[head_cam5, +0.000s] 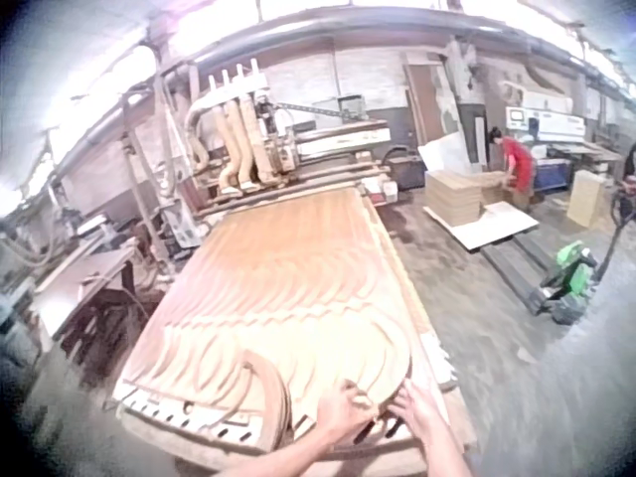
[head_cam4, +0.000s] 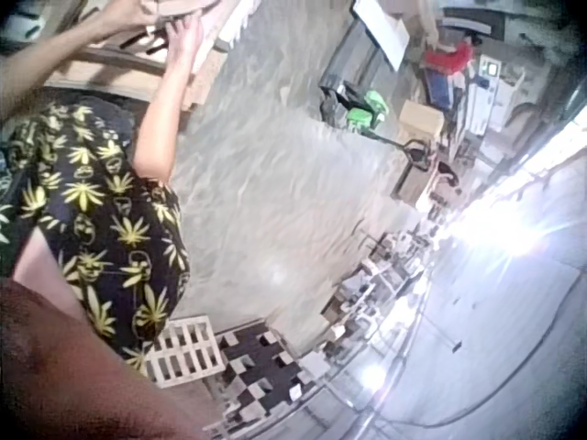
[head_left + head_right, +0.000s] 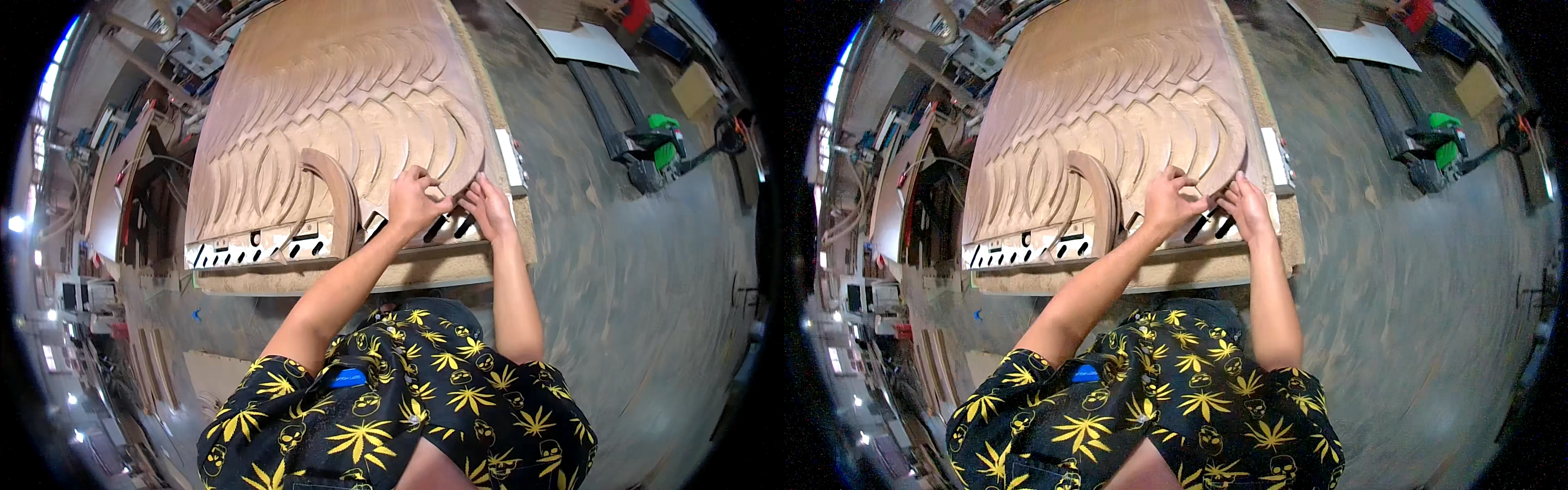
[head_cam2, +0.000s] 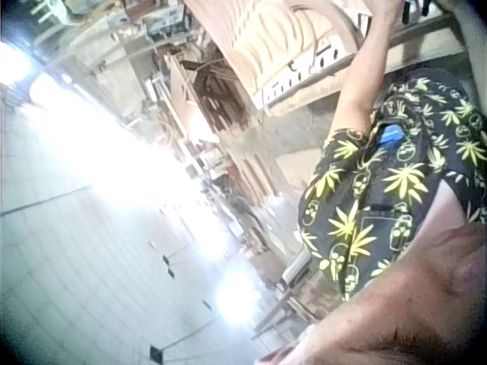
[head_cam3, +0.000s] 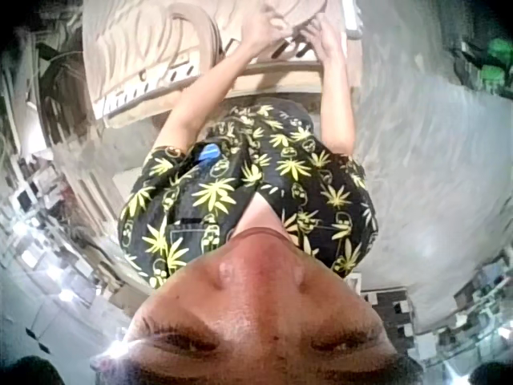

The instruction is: The person picks up curved wooden pieces from a large sheet on a machine bed and stacks them on a nearby board on the floor.

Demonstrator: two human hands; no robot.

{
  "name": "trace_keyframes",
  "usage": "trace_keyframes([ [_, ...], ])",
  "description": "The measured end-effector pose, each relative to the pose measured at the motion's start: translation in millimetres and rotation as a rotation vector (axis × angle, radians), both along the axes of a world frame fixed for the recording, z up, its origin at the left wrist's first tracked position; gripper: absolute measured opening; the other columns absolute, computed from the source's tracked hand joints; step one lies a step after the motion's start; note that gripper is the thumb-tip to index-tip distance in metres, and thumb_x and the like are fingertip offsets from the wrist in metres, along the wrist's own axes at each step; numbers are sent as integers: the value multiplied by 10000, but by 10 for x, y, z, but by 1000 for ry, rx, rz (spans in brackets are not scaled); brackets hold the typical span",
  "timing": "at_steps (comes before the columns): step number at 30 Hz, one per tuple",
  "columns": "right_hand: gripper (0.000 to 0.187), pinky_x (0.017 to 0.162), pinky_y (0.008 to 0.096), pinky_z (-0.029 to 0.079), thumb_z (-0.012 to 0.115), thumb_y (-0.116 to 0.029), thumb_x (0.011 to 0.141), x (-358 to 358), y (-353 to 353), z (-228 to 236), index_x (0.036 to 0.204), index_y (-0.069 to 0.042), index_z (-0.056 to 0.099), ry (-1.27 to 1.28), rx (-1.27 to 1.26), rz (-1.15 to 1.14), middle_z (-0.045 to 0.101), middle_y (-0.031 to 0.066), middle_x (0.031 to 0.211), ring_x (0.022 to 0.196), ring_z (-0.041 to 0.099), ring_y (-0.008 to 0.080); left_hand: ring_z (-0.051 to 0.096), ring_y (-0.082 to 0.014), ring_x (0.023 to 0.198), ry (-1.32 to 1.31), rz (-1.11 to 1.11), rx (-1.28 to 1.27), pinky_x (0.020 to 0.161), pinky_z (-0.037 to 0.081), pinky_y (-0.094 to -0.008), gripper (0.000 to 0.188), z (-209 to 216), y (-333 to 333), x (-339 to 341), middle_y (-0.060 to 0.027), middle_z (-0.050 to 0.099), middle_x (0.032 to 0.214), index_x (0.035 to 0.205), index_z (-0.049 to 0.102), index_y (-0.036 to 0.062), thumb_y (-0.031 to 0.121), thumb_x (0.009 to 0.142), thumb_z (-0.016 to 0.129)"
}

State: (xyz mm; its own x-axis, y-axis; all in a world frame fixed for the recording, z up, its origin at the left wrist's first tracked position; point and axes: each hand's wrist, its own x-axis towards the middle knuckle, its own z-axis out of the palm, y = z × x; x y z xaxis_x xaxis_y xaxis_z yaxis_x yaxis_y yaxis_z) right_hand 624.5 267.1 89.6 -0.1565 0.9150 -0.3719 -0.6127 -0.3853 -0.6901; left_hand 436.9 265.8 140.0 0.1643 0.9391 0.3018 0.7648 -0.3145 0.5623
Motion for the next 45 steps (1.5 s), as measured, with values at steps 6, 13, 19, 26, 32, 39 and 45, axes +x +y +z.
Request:
trace_keyframes([
  [6, 471, 1111, 430, 368, 439, -155, 1060, -354, 62, 1, 1498, -17, 332, 196, 183, -131, 469, 145, 1467, 1325, 470, 274, 617, -315, 929, -62, -5, 78, 853, 497, -416, 345, -30, -96, -208, -124, 642, 980, 901, 765, 65, 303, 656, 815],
  [13, 586, 1040, 341, 439, 593, -51, 978, -431, 53, 165, 1503, 4, 339, -44, 266, -73, 534, 134, 1406, 1233, 550, 221, 610, -309, 1006, -34, -101, 19, 888, 481, -411, 323, -1, -190, -395, -113, 631, 1104, 1040, 750, 130, 298, 765, 772],
  [19, 587, 961, 273, 480, 621, 10, 934, -481, 20, 238, 1479, 17, 403, -500, 226, 32, 589, 120, 1304, 1115, 586, 156, 626, -332, 1010, -190, -20, -20, 885, 497, -401, 238, 71, -182, -546, -147, 635, 1073, 1040, 743, 100, 208, 828, 735],
  [26, 626, 959, 282, 491, 628, 49, 910, -774, -138, 303, 1480, 47, 369, -290, 449, 77, 580, 130, 1307, 1116, 596, 168, 667, -317, 981, -428, 49, -144, 874, 524, -388, 425, 127, -59, -757, -162, 683, 1110, 1137, 715, 43, 332, 830, 760],
  [32, 607, 1059, 315, 434, 630, 42, 922, -1173, -288, 404, 1472, 50, 372, -149, 476, 251, 546, 136, 1380, 1256, 538, 197, 647, -140, 780, -709, 227, -308, 709, 527, -289, 638, 497, -67, -865, -78, 692, 893, 1218, 623, -79, 378, 812, 804],
  [39, 657, 862, 269, 524, 611, 25, 938, -1741, -381, 384, 1514, 39, 296, -166, 397, 383, 642, 107, 1173, 1008, 621, 143, 682, -199, 731, -301, 516, -398, 701, 534, -324, 579, 512, -185, -1378, -104, 703, 804, 1052, 699, -34, 439, 733, 801],
  [45, 731, 593, 235, 448, 659, -29, 900, -2013, -448, 244, 1535, -38, 297, -334, 351, 466, 608, 2, 792, 680, 536, 80, 716, -330, 860, -73, 602, -478, 768, 547, -415, 550, 527, -351, -1533, -160, 736, 870, 1033, 729, 50, 507, 727, 746],
])
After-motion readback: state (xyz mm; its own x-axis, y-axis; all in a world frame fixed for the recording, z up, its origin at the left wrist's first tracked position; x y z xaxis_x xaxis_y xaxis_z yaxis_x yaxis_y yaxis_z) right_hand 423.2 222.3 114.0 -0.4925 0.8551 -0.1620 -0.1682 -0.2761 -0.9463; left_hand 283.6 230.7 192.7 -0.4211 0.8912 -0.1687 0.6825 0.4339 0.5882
